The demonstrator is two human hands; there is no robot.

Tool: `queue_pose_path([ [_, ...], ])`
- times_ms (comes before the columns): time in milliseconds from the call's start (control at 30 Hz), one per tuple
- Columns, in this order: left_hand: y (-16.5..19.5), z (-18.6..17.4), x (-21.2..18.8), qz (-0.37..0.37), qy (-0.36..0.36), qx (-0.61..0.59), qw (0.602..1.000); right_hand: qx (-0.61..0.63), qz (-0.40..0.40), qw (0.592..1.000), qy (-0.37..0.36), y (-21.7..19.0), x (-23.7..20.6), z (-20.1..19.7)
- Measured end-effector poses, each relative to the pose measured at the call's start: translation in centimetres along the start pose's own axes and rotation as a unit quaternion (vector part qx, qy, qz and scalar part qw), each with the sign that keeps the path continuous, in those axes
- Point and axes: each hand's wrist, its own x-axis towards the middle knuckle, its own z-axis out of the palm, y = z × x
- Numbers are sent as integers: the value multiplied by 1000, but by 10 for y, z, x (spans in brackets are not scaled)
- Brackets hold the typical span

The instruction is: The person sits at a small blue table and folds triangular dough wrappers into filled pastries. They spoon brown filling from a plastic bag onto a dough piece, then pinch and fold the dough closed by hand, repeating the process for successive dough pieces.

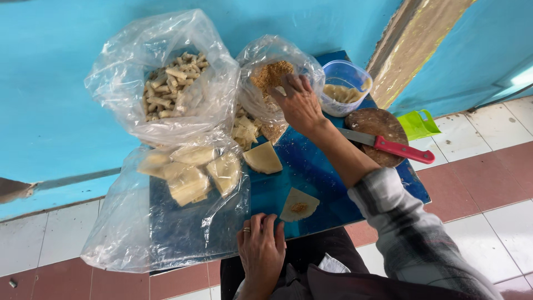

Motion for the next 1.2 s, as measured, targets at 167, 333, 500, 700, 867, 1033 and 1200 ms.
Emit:
queue_pose_path([
  [167,5,5,11,-21,-4,-4,1000,181,118,976,-37,-32,-88,-71],
  [333,11,1,21,-21,-21,-22,999,221,241,933,-153,-73,-182,-124],
  [500,14,1,24,-19,-33,-63,997,245,252,927,-133,-93,-199,-114],
  [700,12,5,25,36,-30,-137,990,315,285,890,-165,-92,-197,-106],
  [867,7,10,25,78,-10,-156,985,356,272,886,-116,-100,-201,-102],
  [1033,4,10,25,107,-30,-142,984,347,242,902,-84,-107,-207,-103],
  [1200,0,10,28,149,-24,-124,981,355,207,910,-51,-108,-210,-104],
])
